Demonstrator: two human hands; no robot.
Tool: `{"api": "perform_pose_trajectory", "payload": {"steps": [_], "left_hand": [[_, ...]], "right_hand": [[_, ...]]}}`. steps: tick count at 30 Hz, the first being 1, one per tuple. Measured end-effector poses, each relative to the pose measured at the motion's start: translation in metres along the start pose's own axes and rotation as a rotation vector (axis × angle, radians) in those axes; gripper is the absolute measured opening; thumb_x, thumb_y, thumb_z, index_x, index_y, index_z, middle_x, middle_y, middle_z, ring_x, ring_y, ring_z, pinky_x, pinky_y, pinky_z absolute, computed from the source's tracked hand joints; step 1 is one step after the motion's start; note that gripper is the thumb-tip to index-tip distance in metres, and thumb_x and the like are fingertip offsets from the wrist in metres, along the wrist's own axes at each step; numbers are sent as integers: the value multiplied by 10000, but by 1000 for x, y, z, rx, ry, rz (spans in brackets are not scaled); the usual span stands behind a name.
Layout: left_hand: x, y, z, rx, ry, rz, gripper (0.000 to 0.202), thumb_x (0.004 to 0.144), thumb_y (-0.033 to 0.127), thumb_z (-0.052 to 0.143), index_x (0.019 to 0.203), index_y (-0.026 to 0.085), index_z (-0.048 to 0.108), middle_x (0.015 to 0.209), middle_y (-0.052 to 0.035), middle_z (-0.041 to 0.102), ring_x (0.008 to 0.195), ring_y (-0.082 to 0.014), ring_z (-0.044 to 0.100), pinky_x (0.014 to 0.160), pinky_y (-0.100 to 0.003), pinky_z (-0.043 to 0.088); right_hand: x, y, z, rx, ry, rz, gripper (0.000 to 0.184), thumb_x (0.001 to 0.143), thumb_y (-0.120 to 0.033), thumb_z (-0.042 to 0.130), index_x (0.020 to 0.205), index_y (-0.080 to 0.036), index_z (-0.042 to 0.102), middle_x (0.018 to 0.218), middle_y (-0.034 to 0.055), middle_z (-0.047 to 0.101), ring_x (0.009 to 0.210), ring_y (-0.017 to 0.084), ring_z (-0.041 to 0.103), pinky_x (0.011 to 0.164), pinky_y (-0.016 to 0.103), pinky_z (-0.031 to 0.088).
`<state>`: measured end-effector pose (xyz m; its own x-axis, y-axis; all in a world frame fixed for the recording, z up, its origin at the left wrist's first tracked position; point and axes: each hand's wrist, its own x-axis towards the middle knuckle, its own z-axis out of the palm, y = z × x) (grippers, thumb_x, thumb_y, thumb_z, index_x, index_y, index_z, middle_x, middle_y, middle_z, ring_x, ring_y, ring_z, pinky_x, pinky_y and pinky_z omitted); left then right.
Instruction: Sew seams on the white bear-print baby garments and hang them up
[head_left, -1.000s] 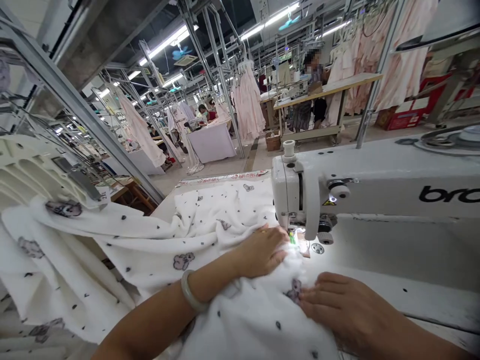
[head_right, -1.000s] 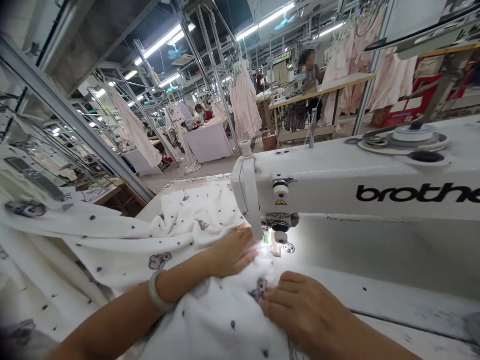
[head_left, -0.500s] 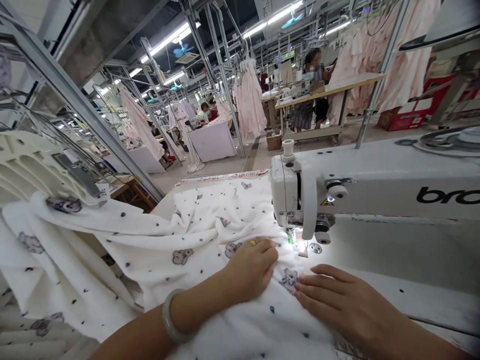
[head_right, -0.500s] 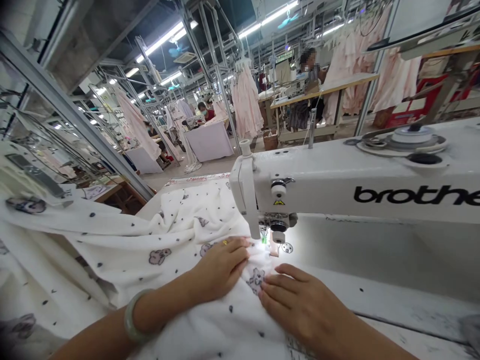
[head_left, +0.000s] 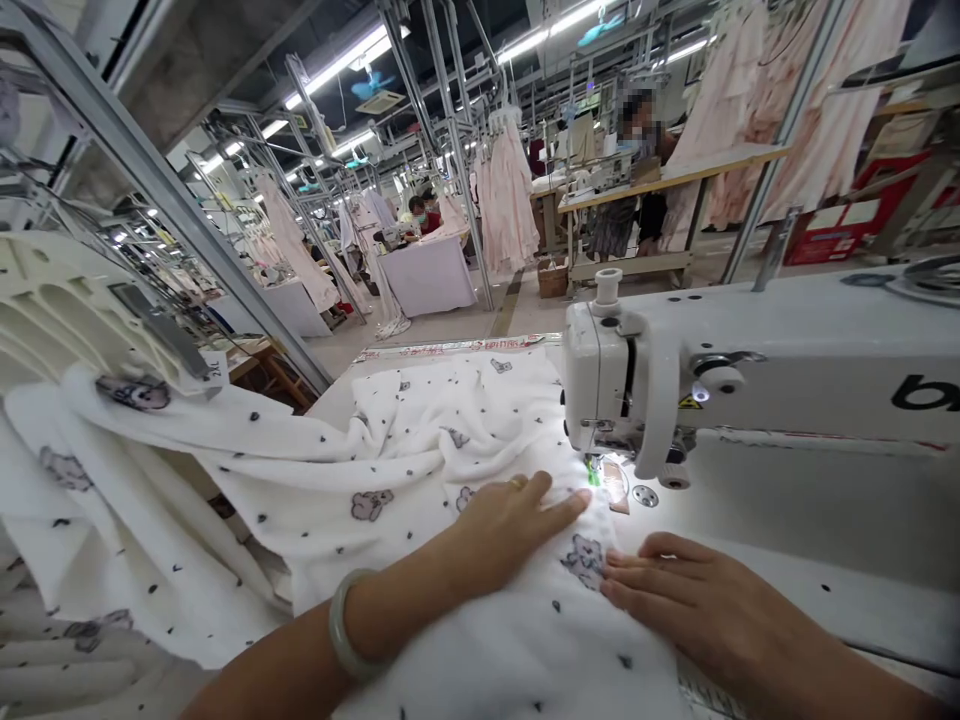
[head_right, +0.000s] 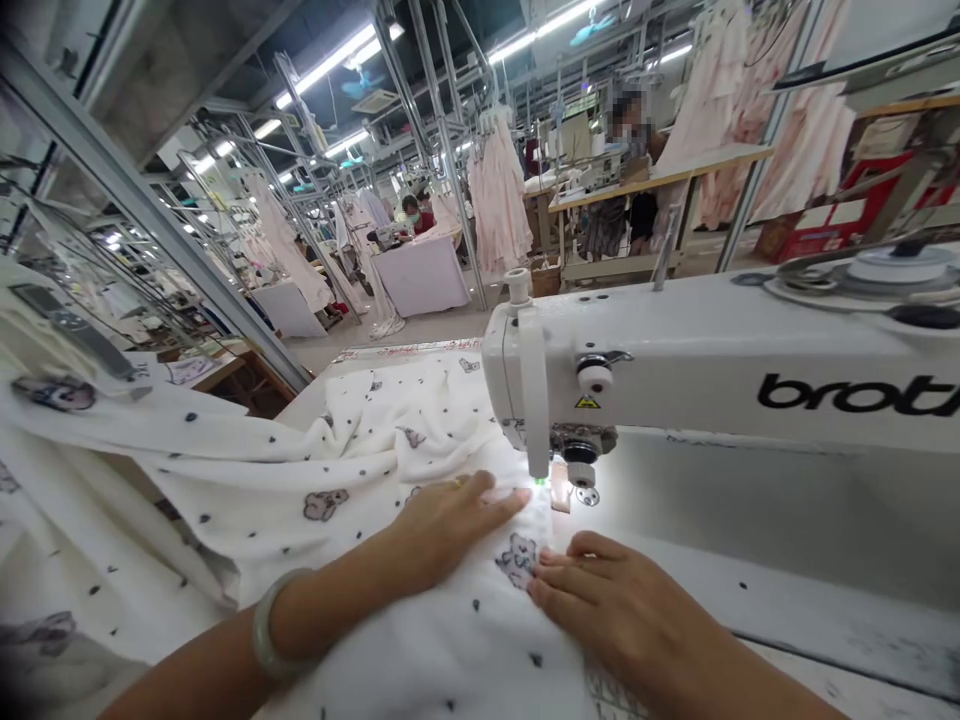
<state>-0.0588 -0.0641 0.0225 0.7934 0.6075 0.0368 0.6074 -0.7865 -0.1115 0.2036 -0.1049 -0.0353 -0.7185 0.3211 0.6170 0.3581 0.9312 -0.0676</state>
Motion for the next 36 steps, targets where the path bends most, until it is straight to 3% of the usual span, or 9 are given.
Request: {"api": "perform_pose_trajectory", "payload": {"steps": [3,5,10,20,25,27,30,33,36], "left_hand": [[5,-8,6,-50,85,150,455,990,96,505,1440,164,515,1473,-145,594,1290,-287,608,1071,-427,518],[9,-14,13,-156,103,180,408,1013,83,455,1400,155,563,1502,-139,598,1414,-255,540,1176,-408,455],[19,-27,24,-289,120,191,433,1005,50,424,1393,133,597,1490,-153,619,1456,-248,524,1209,-394,443],[61,-66,33,-319,71,211,486,962,-5,419,1378,137,627,1432,-142,655,1446,-223,526,1201,-354,444],[75,-78,21,-317,-4,231,458,969,8,413,1306,158,686,1305,-132,714,1337,-234,609,1136,-372,495],[72,-69,8,-293,-34,192,490,912,-23,451,1292,168,694,1248,-120,727,1286,-245,634,1140,-398,487],[53,-35,-16,-291,0,51,453,855,-13,518,1234,147,707,1197,-125,720,1203,-273,652,1092,-421,517],[26,11,-28,-419,101,-49,267,958,236,614,1191,125,685,1136,-126,713,1076,-284,663,989,-437,568],[5,43,-17,-468,168,-123,351,931,438,708,1120,145,663,1124,-122,702,1035,-305,655,923,-457,580]], "right_hand": [[0,1,0,-32,-14,-13,399,1100,-63,306,1265,-137,662,1158,123,795,1030,165,768,1031,346,561],[-2,2,-1,-49,-29,-20,393,1100,-70,316,1268,-140,664,1167,118,794,1034,166,767,1032,347,559],[-2,8,-4,-29,-48,-11,373,1080,-111,392,1332,-177,659,1194,94,790,1033,179,769,999,335,581],[18,28,2,-10,-56,183,353,1026,-85,402,1088,-214,724,1020,64,806,926,220,770,926,362,597],[21,27,8,-46,2,189,345,1014,-93,400,1184,-187,685,1097,97,797,1000,223,764,952,364,574],[21,26,5,-67,29,185,370,981,-66,418,1219,-210,663,1111,67,798,1011,217,760,911,361,570],[20,26,0,-94,36,232,399,947,-43,446,1231,-247,639,1134,31,793,1025,215,754,875,368,550],[20,26,-5,-109,8,304,255,979,-123,456,1121,-235,635,1097,57,772,930,237,746,816,395,527],[21,26,-7,-111,-11,363,124,984,-182,478,946,-224,589,910,56,730,766,248,701,734,404,489]]}}
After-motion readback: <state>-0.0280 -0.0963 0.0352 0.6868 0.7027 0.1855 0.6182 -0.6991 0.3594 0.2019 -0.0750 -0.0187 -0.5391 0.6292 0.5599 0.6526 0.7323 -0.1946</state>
